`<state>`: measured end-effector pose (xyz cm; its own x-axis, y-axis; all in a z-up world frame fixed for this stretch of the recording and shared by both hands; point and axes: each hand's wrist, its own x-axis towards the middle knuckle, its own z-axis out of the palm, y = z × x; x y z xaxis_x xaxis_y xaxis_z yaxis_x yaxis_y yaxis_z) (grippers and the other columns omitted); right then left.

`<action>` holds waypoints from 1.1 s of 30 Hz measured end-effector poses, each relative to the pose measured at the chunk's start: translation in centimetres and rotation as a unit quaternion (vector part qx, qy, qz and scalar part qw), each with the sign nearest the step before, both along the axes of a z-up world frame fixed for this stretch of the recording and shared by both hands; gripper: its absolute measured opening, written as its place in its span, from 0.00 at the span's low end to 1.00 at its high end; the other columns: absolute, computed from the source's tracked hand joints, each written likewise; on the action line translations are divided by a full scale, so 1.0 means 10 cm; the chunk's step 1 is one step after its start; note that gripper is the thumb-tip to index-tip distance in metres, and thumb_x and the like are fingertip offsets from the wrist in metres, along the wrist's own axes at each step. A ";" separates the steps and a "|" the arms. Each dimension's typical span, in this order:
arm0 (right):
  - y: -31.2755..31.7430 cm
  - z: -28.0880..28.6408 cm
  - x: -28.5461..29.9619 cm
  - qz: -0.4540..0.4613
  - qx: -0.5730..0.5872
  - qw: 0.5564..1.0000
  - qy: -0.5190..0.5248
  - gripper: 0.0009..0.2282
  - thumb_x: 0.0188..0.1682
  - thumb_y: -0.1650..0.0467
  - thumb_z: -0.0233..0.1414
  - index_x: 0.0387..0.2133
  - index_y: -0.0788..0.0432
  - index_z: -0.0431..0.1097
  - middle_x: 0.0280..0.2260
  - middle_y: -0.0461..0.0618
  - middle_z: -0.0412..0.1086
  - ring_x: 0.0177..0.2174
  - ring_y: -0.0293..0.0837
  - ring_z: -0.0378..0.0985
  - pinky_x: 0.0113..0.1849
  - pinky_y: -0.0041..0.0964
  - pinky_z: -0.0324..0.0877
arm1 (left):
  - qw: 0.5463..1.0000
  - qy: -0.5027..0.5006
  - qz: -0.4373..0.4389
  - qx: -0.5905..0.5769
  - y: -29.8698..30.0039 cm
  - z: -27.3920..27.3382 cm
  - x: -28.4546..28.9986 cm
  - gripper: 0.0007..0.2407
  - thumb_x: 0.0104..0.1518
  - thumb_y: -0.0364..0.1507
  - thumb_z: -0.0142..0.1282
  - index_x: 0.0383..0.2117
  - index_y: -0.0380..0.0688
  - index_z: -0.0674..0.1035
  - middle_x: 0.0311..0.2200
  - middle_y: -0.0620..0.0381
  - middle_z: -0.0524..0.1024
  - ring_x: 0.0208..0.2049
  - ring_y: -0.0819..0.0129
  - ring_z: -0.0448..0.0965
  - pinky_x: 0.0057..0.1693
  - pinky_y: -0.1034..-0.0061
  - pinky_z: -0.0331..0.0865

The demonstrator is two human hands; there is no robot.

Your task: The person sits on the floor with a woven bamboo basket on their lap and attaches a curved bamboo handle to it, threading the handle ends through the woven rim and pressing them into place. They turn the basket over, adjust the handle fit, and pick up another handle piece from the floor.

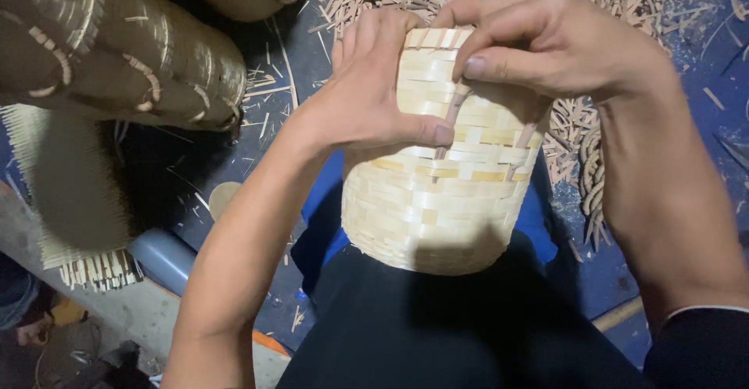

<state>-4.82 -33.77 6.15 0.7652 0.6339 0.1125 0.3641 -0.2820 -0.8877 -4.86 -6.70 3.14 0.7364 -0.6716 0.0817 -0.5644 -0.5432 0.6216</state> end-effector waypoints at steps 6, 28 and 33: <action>0.01 -0.09 0.13 -0.026 -0.035 0.999 -0.003 0.09 0.52 0.69 0.55 0.41 0.60 0.78 0.54 0.53 0.74 0.47 0.45 0.79 0.44 0.37 0.76 | 0.980 -0.152 0.078 -0.101 0.10 0.04 -0.75 0.29 0.59 0.40 0.71 0.57 0.36 0.67 0.63 0.33 0.57 0.66 0.40 0.58 0.72 0.53 0.54; 0.25 -0.03 0.17 0.014 -0.099 0.993 0.056 0.12 0.53 0.64 0.52 0.36 0.58 0.80 0.61 0.54 0.69 0.45 0.47 0.81 0.35 0.38 0.77 | 0.985 -0.124 0.089 -0.083 0.03 0.03 -1.33 0.21 0.54 0.38 0.69 0.44 0.36 0.74 0.53 0.38 0.63 0.62 0.34 0.58 0.69 0.40 0.55; 0.22 -0.09 0.14 0.013 -0.129 0.988 0.089 0.12 0.54 0.64 0.51 0.37 0.58 0.80 0.64 0.53 0.66 0.38 0.47 0.84 0.28 0.37 0.76 | 0.986 -0.122 0.088 -0.077 0.02 -0.02 -1.30 0.20 0.56 0.40 0.68 0.42 0.37 0.74 0.53 0.40 0.62 0.62 0.36 0.56 0.69 0.41 0.55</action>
